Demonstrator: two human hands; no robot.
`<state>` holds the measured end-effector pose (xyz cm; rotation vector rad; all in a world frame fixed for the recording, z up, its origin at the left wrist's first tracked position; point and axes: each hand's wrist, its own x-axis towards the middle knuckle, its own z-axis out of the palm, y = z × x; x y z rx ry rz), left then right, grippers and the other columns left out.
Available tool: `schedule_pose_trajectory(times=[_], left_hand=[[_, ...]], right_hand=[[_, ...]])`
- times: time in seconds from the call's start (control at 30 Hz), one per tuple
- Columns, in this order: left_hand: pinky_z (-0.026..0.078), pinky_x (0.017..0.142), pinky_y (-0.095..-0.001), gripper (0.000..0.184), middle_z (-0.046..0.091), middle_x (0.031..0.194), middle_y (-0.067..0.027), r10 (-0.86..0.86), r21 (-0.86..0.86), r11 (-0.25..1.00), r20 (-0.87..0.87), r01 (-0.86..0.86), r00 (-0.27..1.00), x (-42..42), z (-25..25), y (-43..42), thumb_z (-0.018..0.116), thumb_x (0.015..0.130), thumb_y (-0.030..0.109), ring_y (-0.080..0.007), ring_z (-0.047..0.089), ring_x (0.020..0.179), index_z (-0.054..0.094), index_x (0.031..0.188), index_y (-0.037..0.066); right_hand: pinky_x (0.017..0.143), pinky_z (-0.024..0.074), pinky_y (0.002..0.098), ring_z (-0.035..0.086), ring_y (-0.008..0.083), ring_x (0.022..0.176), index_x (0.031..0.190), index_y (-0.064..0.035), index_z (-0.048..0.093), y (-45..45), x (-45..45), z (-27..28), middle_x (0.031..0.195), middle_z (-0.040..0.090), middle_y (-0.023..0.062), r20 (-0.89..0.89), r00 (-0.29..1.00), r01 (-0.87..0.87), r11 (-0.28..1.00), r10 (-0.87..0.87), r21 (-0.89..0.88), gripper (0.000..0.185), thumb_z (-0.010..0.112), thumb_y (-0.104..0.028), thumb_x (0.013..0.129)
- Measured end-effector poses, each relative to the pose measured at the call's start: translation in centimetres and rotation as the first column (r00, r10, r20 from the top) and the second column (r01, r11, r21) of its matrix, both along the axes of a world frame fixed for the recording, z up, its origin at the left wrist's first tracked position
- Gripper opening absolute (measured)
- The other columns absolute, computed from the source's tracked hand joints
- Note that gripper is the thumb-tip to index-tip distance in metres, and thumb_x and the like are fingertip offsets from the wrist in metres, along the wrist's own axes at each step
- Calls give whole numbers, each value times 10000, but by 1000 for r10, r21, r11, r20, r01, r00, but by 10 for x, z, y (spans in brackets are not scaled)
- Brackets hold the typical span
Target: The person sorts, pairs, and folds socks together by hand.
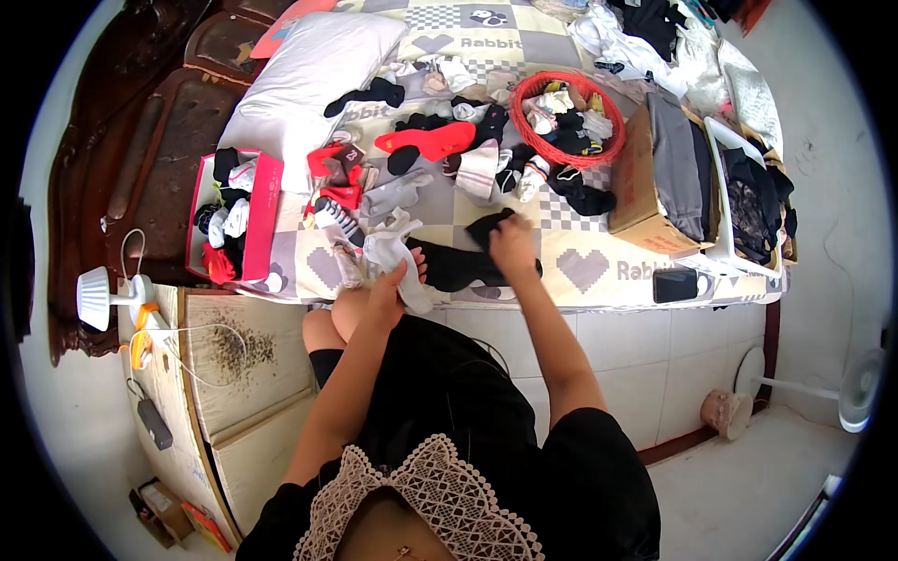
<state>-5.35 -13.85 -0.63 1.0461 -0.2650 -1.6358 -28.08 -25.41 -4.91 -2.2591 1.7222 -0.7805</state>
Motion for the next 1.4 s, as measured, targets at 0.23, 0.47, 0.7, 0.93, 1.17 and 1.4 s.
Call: schedule_pose_trajectory(times=[0.23,0.47,0.7,0.93,1.17,1.4], left_hand=[[483,828,-322,374,618,1077,-89,26,-69,997,182,-14,983,1,11,18,598,879,122,-163,589,931,503,1216,-12],[498,785,-333,280,644,1009,-111,28,-148,989,265,11,964,4,20,25,621,864,111,-185,617,858,550,1106,-12],[462,795,-328,337,637,983,-50,170,10,983,329,-184,929,25,32,6,631,878,159,-162,584,892,538,1167,13],[424,827,-307,508,556,1127,-69,106,117,974,518,-192,849,80,-9,-3,583,915,291,-149,545,930,397,1317,41],[528,752,-333,477,600,1088,-114,103,-19,995,191,-101,976,18,13,29,615,894,296,-226,626,940,441,1251,32],[523,585,-291,300,600,838,-48,210,28,972,343,-233,916,47,1,54,614,906,245,-162,600,697,552,1094,19]], right_hand=[[939,362,520,406,341,1208,1060,-132,660,-62,-21,12,1304,468,89,-197,952,268,947,-232,177,342,654,-265,746],[950,320,511,434,275,1220,1183,-72,576,-56,-7,1,1340,472,63,172,961,236,968,-219,-84,410,611,-222,804],[849,452,285,577,220,1013,1035,47,638,21,33,50,1164,565,118,704,710,52,998,-9,-39,207,580,-56,865],[766,466,240,599,123,836,968,-11,658,52,51,40,973,635,44,937,18,-348,876,-350,334,116,600,-64,883],[700,468,251,591,108,766,915,-69,607,86,75,37,835,620,14,854,14,-690,614,-519,384,113,631,-17,817],[859,452,329,559,235,969,993,-73,646,20,63,9,1021,584,103,652,758,-124,980,-6,154,268,682,-69,727]])
